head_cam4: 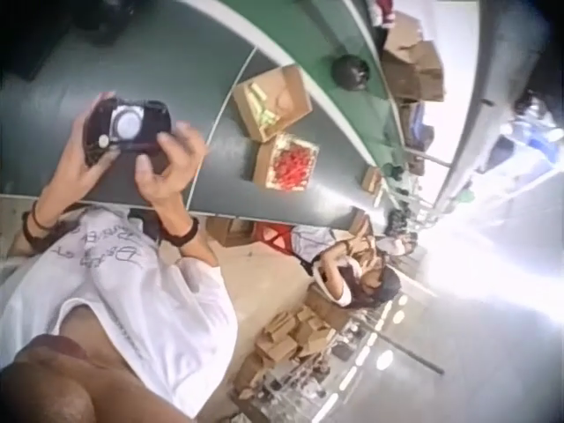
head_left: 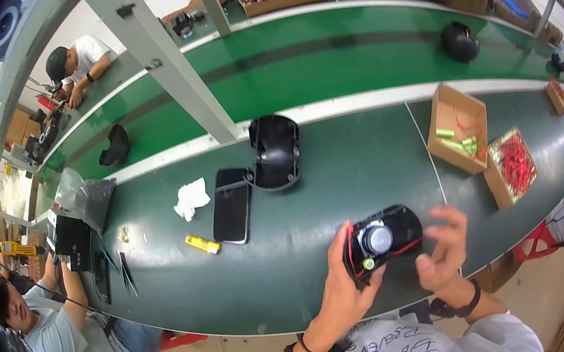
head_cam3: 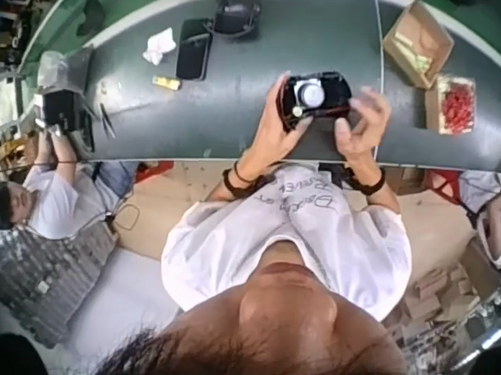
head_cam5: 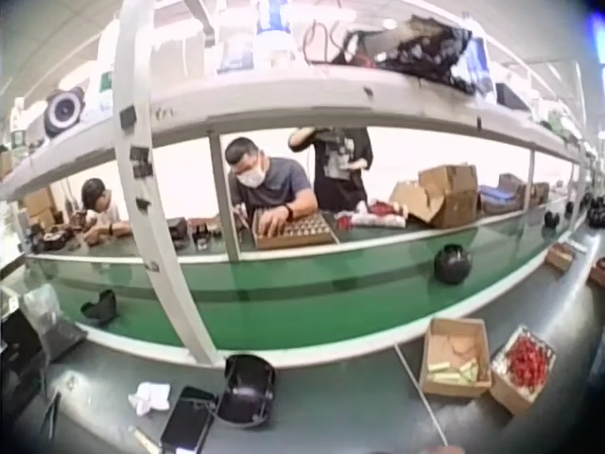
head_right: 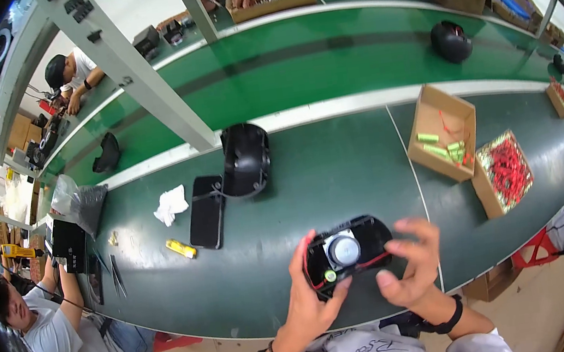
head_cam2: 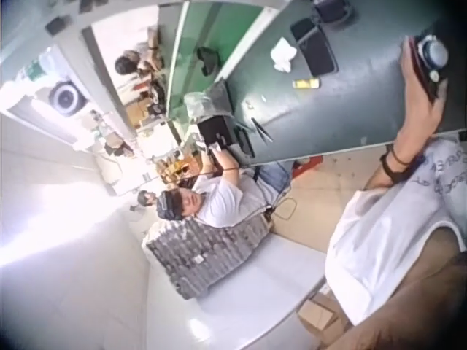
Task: Assembling small electronic components including a fan and wiring into a black plastic housing on an assembly line.
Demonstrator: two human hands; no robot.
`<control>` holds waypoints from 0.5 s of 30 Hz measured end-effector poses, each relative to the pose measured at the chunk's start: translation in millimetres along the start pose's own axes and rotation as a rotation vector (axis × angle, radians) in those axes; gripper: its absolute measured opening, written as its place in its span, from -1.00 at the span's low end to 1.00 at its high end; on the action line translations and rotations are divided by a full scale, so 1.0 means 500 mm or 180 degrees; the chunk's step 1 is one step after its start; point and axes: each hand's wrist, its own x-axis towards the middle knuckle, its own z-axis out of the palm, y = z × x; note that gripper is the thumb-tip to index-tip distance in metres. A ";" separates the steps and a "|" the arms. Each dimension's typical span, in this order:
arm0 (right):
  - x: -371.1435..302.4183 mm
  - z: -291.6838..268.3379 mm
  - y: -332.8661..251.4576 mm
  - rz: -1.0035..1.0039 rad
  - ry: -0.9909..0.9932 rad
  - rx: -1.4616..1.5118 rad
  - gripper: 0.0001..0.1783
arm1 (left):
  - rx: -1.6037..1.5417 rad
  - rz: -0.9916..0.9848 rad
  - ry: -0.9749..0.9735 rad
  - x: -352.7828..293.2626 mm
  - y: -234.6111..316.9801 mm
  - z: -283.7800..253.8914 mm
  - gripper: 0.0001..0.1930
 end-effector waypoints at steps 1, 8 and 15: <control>-0.012 -0.007 0.002 0.0159 0.0129 0.0043 -0.47 | 0.0137 0.0050 0.0044 -0.005 -0.003 0.002 -0.02; -0.100 -0.175 -0.054 0.0375 -0.0230 0.0959 -0.67 | 0.0178 -0.0592 0.0107 -0.024 0.020 -0.019 0.15; -0.352 -0.323 -0.073 0.3209 -0.1221 -0.0246 -0.92 | 0.0456 -0.0580 0.0820 -0.182 0.020 -0.111 -0.28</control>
